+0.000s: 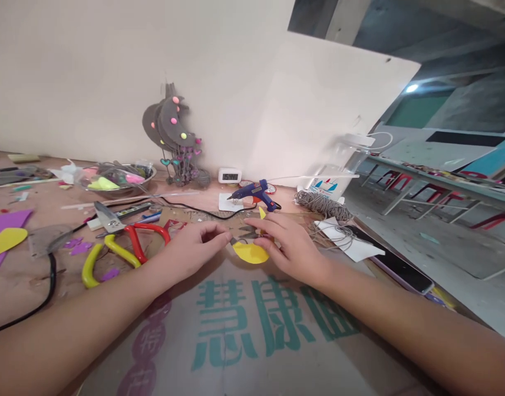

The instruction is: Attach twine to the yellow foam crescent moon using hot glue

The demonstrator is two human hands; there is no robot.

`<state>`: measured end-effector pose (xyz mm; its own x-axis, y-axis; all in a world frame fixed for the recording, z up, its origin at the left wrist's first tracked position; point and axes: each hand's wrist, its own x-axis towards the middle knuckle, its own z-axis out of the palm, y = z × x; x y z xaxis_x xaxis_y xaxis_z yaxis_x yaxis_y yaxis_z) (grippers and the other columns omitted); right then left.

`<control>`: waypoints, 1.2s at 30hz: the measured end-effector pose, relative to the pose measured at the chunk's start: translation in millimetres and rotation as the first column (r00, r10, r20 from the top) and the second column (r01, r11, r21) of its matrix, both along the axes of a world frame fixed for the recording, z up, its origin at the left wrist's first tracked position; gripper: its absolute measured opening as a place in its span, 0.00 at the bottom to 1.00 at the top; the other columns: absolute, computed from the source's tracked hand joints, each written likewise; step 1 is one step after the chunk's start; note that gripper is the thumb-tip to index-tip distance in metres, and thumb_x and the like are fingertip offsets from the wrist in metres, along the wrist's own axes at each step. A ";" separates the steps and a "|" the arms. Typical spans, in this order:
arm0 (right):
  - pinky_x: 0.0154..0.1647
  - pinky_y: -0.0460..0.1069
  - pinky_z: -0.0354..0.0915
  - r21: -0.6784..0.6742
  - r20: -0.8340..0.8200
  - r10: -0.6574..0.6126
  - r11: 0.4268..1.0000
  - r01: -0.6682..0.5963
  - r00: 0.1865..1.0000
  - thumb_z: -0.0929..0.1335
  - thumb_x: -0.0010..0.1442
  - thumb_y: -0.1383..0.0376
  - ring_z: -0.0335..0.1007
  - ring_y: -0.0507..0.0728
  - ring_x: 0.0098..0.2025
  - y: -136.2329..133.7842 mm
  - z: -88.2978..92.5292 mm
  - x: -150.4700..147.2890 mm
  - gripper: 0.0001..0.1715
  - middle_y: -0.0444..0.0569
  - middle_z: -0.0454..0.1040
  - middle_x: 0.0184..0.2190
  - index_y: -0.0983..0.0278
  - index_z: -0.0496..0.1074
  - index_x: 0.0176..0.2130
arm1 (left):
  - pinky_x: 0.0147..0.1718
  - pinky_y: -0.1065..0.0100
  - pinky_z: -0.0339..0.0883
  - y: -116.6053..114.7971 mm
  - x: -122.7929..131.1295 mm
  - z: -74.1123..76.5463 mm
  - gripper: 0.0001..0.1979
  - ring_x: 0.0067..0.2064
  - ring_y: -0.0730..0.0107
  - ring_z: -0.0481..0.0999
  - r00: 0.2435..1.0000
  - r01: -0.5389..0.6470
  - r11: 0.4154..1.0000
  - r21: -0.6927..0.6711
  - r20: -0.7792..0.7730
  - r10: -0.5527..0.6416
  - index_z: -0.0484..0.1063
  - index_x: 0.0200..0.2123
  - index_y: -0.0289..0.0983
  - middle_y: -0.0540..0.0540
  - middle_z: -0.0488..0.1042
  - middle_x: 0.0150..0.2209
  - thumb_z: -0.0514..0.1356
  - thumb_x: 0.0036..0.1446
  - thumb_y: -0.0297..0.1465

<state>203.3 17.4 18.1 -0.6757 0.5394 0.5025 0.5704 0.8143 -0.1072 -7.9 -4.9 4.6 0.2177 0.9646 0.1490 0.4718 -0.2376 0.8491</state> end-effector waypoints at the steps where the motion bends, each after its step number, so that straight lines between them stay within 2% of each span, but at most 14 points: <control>1: 0.42 0.52 0.61 0.022 0.009 0.000 1.000 0.000 1.000 0.59 0.61 0.62 0.64 0.57 0.41 2.3 -3.0 1.1 0.19 0.53 0.70 0.38 0.62 0.64 0.51 | 0.28 0.72 0.58 -0.4 0.2 0.1 0.13 0.29 0.72 0.67 1.000 0.003 1.000 0.005 -0.009 -0.003 0.71 0.30 0.38 0.52 0.71 0.27 0.52 0.53 0.40; 8: 0.36 0.49 0.60 0.071 0.039 0.010 0.997 -0.013 0.999 0.59 0.62 0.62 0.64 0.55 0.35 4.4 -8.2 1.2 0.17 0.51 0.70 0.33 0.62 0.68 0.48 | 0.27 0.73 0.57 -3.3 2.2 4.4 0.12 0.27 0.73 0.66 0.999 -0.013 1.000 0.004 -0.037 0.013 0.70 0.28 0.37 0.53 0.71 0.26 0.52 0.53 0.39; 16: 0.38 0.49 0.59 0.086 0.062 0.020 0.996 -0.025 0.998 0.59 0.62 0.62 0.64 0.55 0.37 7.7 -10.7 2.7 0.17 0.52 0.71 0.35 0.63 0.68 0.48 | 0.26 0.73 0.57 -2.6 0.9 2.7 0.13 0.28 0.73 0.66 0.999 -0.006 1.000 0.011 -0.036 0.006 0.70 0.29 0.37 0.53 0.71 0.26 0.52 0.53 0.39; 25: 0.33 0.47 0.58 0.133 0.069 0.041 0.990 -0.050 0.997 0.59 0.62 0.63 0.63 0.53 0.32 7.4 -10.9 1.0 0.16 0.50 0.70 0.32 0.65 0.69 0.46 | 0.26 0.73 0.57 -4.3 1.6 6.2 0.12 0.27 0.73 0.66 0.997 0.023 0.998 0.056 -0.070 -0.019 0.70 0.29 0.37 0.53 0.71 0.26 0.51 0.54 0.37; 36: 0.33 0.47 0.57 0.130 0.091 0.041 0.990 -0.053 0.995 0.60 0.62 0.64 0.62 0.52 0.32 7.9 -12.2 1.5 0.15 0.50 0.70 0.31 0.65 0.69 0.45 | 0.27 0.74 0.57 -4.1 1.6 5.0 0.12 0.27 0.75 0.65 0.997 0.017 0.999 0.041 -0.078 -0.013 0.70 0.29 0.38 0.54 0.70 0.26 0.51 0.54 0.37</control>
